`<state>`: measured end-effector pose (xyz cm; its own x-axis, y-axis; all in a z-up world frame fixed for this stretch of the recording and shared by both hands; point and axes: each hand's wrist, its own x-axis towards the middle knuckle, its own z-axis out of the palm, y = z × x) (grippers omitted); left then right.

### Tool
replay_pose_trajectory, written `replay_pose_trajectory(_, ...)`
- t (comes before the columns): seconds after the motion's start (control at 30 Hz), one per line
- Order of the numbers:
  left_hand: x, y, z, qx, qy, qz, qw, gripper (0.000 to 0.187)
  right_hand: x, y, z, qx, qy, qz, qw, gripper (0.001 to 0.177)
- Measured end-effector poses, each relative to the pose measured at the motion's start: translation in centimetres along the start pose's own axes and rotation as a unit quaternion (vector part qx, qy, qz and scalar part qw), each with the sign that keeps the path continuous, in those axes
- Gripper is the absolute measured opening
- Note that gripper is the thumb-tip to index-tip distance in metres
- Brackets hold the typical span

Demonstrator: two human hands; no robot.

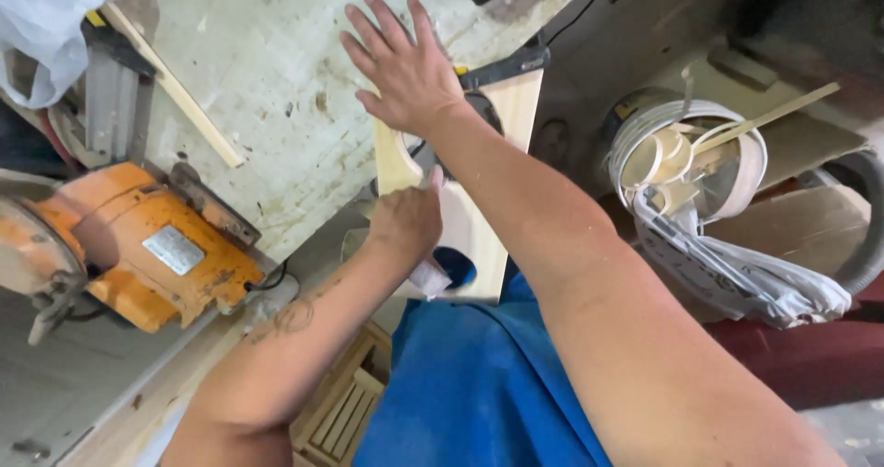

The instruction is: The person is sanding the edges and circular cutouts of a wooden board using sandpaper and a small handheld sanding tool.

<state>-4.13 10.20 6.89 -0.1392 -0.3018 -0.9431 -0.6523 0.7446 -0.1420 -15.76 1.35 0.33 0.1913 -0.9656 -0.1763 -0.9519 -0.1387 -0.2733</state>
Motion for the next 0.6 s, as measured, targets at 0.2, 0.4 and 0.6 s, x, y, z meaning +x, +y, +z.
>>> replay_pose_trajectory(0.2, 1.5, 1.5, 1.9, -0.152, 0.037, -0.027, 0.987, 0.063, -0.1, -0.2, -0.3, -0.004, -0.006, 0.005, 1.0, 0.079)
replay_pose_trajectory(0.4, 4.6, -0.9, 1.5, 0.032, 0.09, -0.044, 0.994, 0.07, 0.4, 0.2, -0.2, 0.016, -0.007, 0.003, 1.0, 0.079)
replay_pose_trajectory(0.6, 0.6, -3.5, -1.1, 0.123, 0.107, 0.025, 0.986, 0.057, 0.5, -0.1, 0.0, 0.018, -0.018, 0.002, 1.0, 0.079)
